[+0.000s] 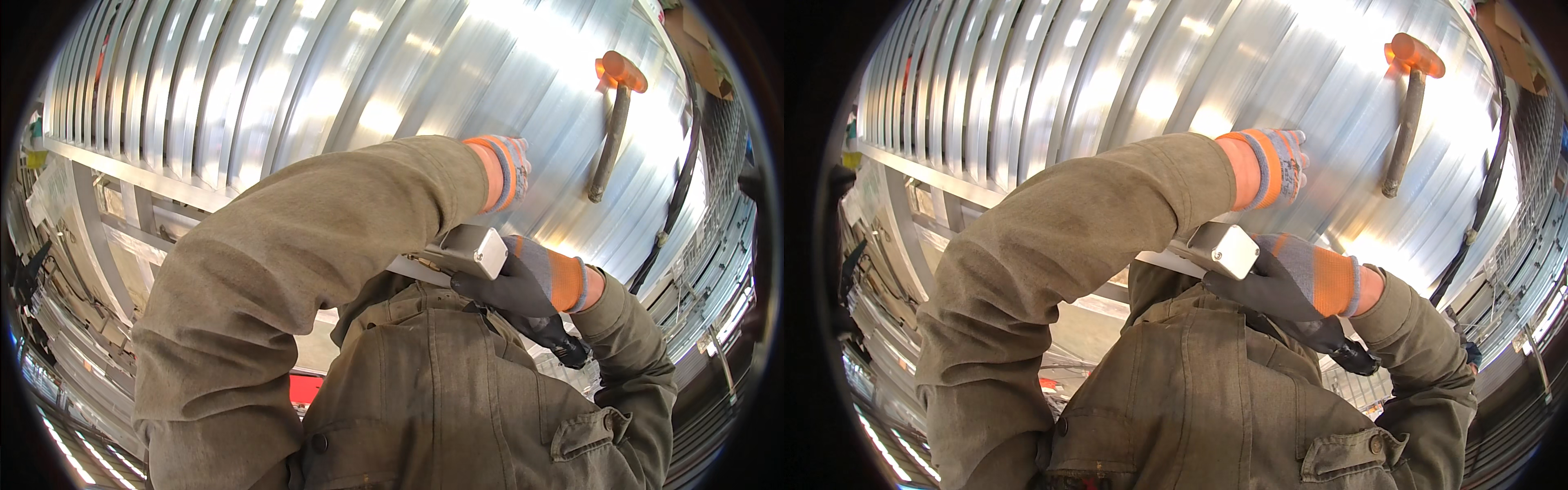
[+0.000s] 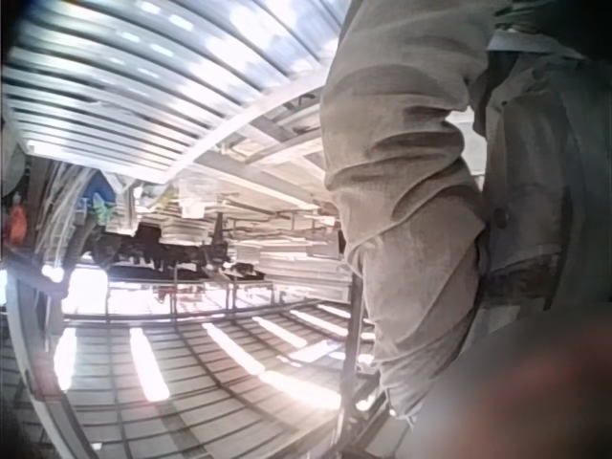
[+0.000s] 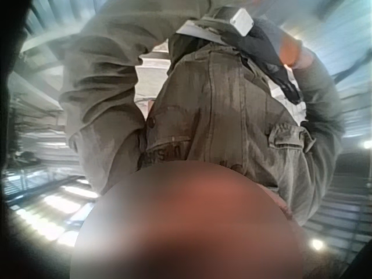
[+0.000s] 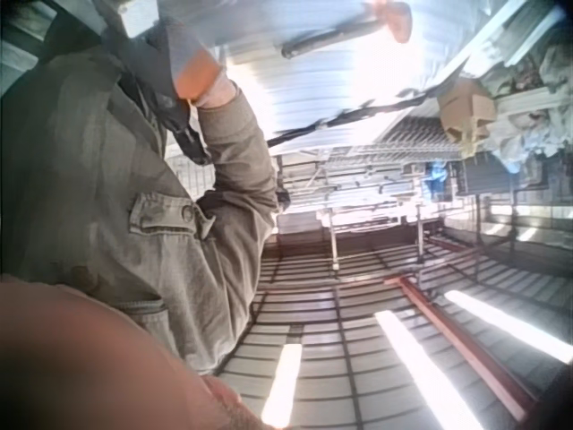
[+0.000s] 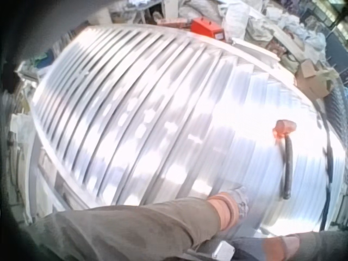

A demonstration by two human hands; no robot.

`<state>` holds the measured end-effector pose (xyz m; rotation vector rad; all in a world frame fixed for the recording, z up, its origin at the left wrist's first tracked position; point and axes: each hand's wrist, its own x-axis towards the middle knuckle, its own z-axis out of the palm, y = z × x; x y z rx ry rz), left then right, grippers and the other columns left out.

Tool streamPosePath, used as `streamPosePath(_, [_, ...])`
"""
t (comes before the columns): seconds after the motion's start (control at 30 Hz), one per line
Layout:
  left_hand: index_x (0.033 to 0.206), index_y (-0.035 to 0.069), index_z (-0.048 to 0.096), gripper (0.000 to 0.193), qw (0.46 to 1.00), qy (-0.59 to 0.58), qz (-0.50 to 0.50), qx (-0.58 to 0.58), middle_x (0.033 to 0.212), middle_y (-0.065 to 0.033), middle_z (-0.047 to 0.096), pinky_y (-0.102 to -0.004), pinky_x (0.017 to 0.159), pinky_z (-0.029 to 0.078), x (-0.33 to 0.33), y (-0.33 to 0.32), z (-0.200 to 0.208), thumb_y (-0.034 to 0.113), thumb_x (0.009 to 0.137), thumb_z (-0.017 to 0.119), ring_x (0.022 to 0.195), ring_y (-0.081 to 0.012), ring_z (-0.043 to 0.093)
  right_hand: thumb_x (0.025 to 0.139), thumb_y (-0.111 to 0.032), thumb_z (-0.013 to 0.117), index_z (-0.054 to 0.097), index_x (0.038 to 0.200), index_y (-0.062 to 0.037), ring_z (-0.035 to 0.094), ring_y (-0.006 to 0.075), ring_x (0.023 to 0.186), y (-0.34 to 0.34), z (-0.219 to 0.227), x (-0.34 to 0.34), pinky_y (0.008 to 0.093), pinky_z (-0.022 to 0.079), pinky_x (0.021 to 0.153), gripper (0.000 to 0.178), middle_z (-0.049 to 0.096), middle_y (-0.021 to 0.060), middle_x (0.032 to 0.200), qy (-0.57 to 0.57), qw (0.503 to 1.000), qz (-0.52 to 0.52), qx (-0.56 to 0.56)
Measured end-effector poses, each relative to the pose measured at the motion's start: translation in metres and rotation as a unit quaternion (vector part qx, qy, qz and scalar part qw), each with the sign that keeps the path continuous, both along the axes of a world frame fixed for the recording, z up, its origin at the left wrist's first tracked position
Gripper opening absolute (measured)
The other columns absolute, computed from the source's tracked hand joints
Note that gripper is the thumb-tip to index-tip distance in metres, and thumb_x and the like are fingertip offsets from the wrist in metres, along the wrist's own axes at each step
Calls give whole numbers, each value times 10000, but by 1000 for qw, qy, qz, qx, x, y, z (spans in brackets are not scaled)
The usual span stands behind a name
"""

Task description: The person welds a metal strip along the edge of a large curved metal panel using a handheld welding torch. They repeatedly tap the weld seam with a rubber mallet to flatten or adjust the joint. The person wears gloves and a jacket while working in a workshop.

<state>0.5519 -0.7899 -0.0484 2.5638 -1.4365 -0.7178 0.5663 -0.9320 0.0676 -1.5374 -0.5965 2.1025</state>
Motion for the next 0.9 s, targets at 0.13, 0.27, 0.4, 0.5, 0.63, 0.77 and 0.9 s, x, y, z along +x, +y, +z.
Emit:
streamPosePath(0.13, [1183,277,897,292,1000,12,13,-9,1239,51,818,-386,1053,558,-1,1,0,324,899,948,1257,-236,718,1144,-363,758,748,1419,-45,742,157,960,3,-6,-6,379,607,868,421,843,97,1099,0,999,-35,34])
streamPosePath(0.27, [1186,260,898,288,1000,-1,23,-14,1226,40,822,-391,1056,552,-3,1,-1,315,906,941,1255,-243,717,1141,-371,762,735,1445,-36,762,176,1006,6,-9,-7,391,615,920,453,851,110,1141,11,999,-44,27])
streamPosePath(0.4, [1184,254,895,282,999,-2,43,-10,1225,40,823,-392,1060,545,-5,2,0,313,911,936,1250,-244,723,1125,-302,804,683,1535,-70,777,225,1225,8,-11,-5,399,631,1064,487,807,122,1398,0,1000,23,15])
streamPosePath(0.5, [1189,253,891,288,1000,-7,8,-4,1232,38,824,-396,1073,542,-5,2,0,313,911,937,1252,-241,725,1125,-332,796,701,1510,-61,785,233,1194,7,-11,-6,405,631,1048,480,824,130,1346,-11,999,1,43])
streamPosePath(0.63, [1211,255,888,310,999,-14,43,-15,1238,33,825,-396,1097,531,-5,2,2,318,912,944,1250,-234,724,1144,-403,760,731,1477,-49,787,222,1112,4,-13,-7,406,619,997,487,854,135,1247,-19,998,3,52])
streamPosePath(0.77, [1321,238,855,425,999,31,9,30,1421,41,779,-434,1276,435,0,-1,5,318,916,952,1408,-224,666,1148,-397,756,732,1475,-51,785,217,1108,4,-16,-11,408,620,993,476,854,131,1246,-17,997,-12,74])
streamPosePath(0.9, [1202,270,890,303,1000,-3,1,12,1238,59,827,-385,1093,531,-1,0,6,358,920,956,1225,-222,728,1152,-382,753,733,1477,-57,782,210,1094,4,-15,-13,405,621,984,460,855,125,1240,-22,994,-52,98])
